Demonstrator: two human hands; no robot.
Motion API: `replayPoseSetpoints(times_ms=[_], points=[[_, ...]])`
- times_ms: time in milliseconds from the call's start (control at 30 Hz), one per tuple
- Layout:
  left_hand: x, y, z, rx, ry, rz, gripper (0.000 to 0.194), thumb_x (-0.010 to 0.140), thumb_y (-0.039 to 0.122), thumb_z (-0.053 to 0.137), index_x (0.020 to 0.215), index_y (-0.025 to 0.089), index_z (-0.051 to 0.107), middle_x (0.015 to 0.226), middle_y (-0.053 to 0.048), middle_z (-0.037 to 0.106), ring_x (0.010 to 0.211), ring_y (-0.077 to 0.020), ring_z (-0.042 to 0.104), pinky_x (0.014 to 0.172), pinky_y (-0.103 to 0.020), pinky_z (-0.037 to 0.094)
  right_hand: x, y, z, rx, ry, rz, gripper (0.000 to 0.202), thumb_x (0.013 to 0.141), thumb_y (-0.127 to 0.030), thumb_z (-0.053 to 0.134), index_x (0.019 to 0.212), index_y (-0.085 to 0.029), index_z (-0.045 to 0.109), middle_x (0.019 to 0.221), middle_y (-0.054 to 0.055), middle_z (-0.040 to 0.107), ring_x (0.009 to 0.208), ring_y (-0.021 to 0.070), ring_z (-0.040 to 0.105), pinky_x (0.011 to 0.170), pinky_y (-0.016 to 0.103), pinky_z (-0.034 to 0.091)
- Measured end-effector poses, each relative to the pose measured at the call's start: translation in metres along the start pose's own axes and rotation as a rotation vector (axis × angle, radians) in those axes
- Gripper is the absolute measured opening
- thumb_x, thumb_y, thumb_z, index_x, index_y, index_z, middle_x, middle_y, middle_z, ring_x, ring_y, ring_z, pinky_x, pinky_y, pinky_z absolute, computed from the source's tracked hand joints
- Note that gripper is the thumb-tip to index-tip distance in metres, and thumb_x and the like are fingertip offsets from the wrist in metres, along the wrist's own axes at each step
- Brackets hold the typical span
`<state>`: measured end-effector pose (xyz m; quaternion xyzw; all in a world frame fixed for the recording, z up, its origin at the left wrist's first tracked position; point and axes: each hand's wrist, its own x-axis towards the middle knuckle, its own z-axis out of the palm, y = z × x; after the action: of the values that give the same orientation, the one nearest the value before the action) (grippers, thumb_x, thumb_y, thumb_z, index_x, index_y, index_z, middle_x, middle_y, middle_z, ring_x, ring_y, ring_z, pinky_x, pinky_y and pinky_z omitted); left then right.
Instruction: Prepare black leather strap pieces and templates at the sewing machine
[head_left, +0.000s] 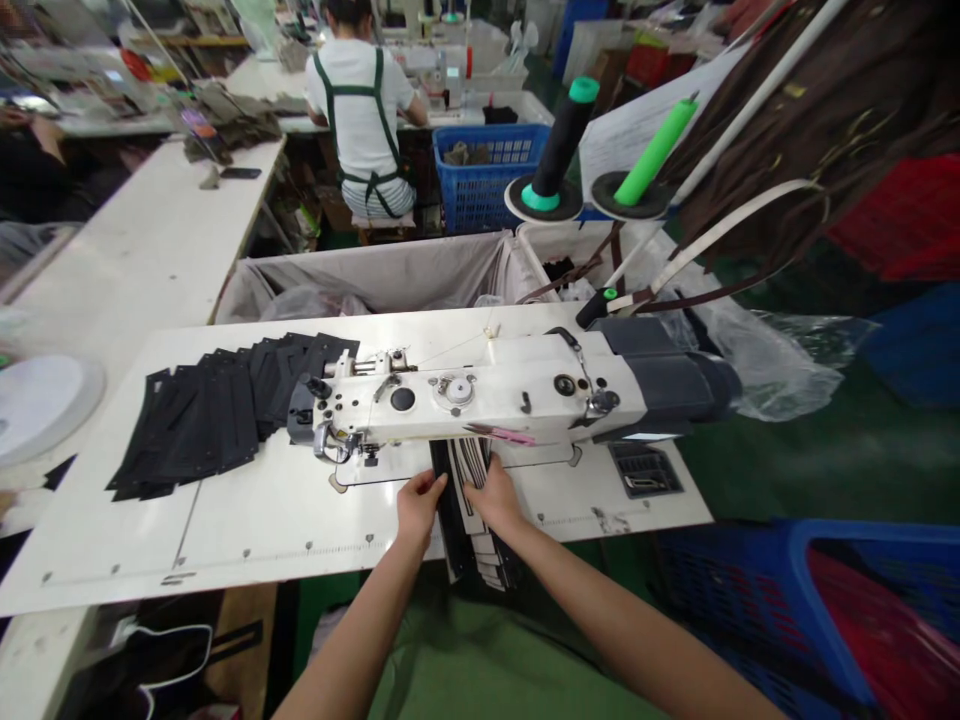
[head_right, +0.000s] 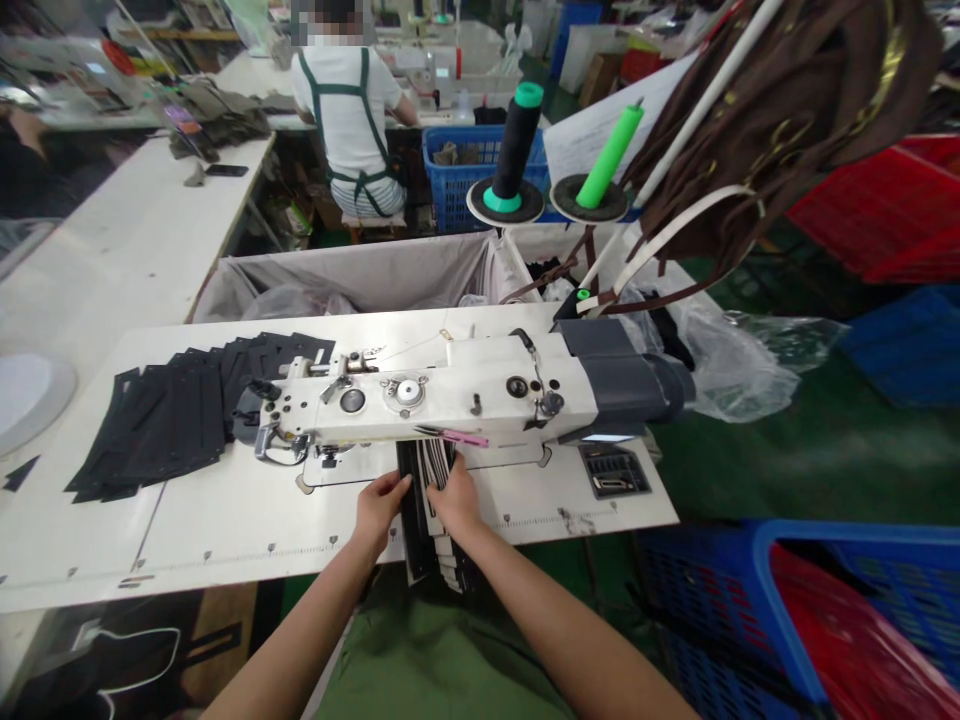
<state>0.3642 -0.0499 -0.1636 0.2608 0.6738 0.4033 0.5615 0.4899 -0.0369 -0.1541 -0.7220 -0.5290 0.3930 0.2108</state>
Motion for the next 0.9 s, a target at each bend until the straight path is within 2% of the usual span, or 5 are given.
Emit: replayPoseSetpoints(times_ms=[133, 267, 433, 767, 900], points=[[-0.004, 0.000, -0.003, -0.091, -0.035, -0.075, 0.031, 0.070, 0.032, 0.071, 0.092, 0.011, 0.063, 0.075, -0.004, 0.067, 0.061, -0.0132, 0.060, 0.057, -0.027, 0.049, 0.001, 0.002, -0.003, 0.015, -0.010, -0.014, 0.053, 0.066, -0.015, 0.055, 0.117, -0.010, 0.040, 0.098, 0.012, 0.062, 0.089, 0.0242, 0.061, 0.079, 0.033, 0.047], [-0.004, 0.001, -0.002, -0.128, -0.025, -0.109, 0.022, 0.073, 0.023, 0.069, 0.090, 0.011, 0.063, 0.074, -0.002, 0.066, 0.060, -0.0115, 0.060, 0.058, -0.026, 0.050, 0.002, 0.005, -0.003, 0.019, -0.017, -0.020, 0.052, 0.066, -0.016, 0.055, 0.116, -0.009, 0.041, 0.097, 0.012, 0.062, 0.088, 0.0240, 0.061, 0.079, 0.032, 0.047], [-0.002, -0.002, 0.001, -0.133, 0.006, -0.095, 0.011, 0.077, 0.016, 0.065, 0.085, 0.011, 0.061, 0.073, 0.001, 0.063, 0.064, -0.0114, 0.060, 0.063, -0.028, 0.051, 0.004, 0.006, -0.002, 0.011, -0.021, -0.018, 0.049, 0.066, -0.016, 0.055, 0.114, -0.010, 0.043, 0.095, 0.011, 0.062, 0.086, 0.0239, 0.061, 0.078, 0.032, 0.047], [-0.002, -0.003, 0.005, -0.118, 0.003, -0.074, 0.010, 0.079, 0.016, 0.063, 0.087, 0.011, 0.060, 0.081, -0.001, 0.064, 0.072, -0.0134, 0.061, 0.070, -0.031, 0.052, 0.003, 0.005, -0.002, 0.039, -0.011, -0.025, 0.050, 0.065, -0.017, 0.055, 0.113, -0.012, 0.043, 0.094, 0.010, 0.062, 0.086, 0.0242, 0.061, 0.078, 0.034, 0.047], [0.003, -0.001, 0.009, -0.095, 0.034, -0.064, 0.010, 0.083, 0.020, 0.058, 0.087, 0.011, 0.058, 0.080, -0.001, 0.063, 0.070, -0.0129, 0.061, 0.069, -0.031, 0.052, 0.004, 0.004, 0.000, 0.064, -0.024, -0.049, 0.048, 0.066, -0.020, 0.057, 0.111, -0.011, 0.043, 0.100, 0.013, 0.061, 0.090, 0.0252, 0.060, 0.081, 0.036, 0.047]])
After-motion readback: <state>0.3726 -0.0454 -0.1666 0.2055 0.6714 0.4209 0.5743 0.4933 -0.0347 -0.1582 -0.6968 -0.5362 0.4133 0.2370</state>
